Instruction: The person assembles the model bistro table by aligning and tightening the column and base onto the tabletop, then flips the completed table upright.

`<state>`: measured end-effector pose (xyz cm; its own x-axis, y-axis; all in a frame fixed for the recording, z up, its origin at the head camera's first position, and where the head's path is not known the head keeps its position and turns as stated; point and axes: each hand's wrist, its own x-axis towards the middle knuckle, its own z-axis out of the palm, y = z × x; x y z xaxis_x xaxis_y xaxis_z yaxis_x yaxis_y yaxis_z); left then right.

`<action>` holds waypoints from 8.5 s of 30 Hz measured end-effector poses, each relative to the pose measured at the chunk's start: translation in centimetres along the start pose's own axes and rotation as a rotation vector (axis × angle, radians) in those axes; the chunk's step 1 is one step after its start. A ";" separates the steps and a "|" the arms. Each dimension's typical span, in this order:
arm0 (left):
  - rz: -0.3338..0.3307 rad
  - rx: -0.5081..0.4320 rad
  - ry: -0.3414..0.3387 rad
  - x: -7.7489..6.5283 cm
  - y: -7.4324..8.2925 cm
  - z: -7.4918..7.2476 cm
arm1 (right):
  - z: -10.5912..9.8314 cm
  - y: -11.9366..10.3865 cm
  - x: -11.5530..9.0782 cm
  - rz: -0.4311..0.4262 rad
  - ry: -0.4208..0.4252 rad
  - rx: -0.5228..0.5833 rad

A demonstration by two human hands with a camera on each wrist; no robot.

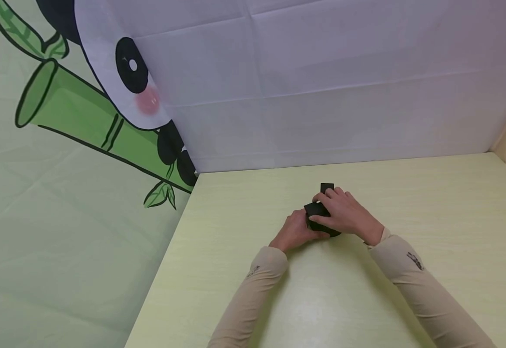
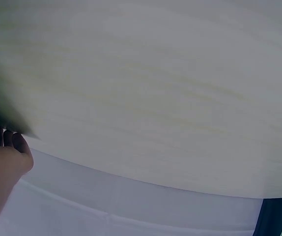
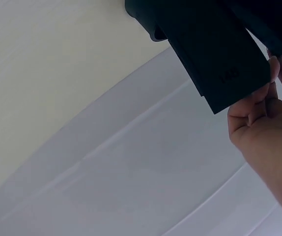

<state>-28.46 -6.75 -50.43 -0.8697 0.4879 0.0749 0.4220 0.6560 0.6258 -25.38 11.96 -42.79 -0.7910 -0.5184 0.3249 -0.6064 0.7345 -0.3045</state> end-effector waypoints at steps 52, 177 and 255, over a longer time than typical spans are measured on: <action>0.023 0.050 0.008 -0.3 -0.9 0.0 | 1.4 -0.6 0.5 0.122 0.019 -0.061; 0.006 0.044 0.003 0.1 -1.0 0.4 | 1.8 0.4 -1.4 0.050 0.104 -0.004; -0.033 -0.074 -0.010 -0.5 -1.3 0.2 | 2.4 0.1 -0.7 -0.053 0.069 -0.079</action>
<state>-28.47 -7.75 -51.41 -0.8798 0.4731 0.0456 0.3728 0.6275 0.6836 -25.08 11.33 -45.19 -0.7488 -0.5282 0.4004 -0.6370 0.7405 -0.2142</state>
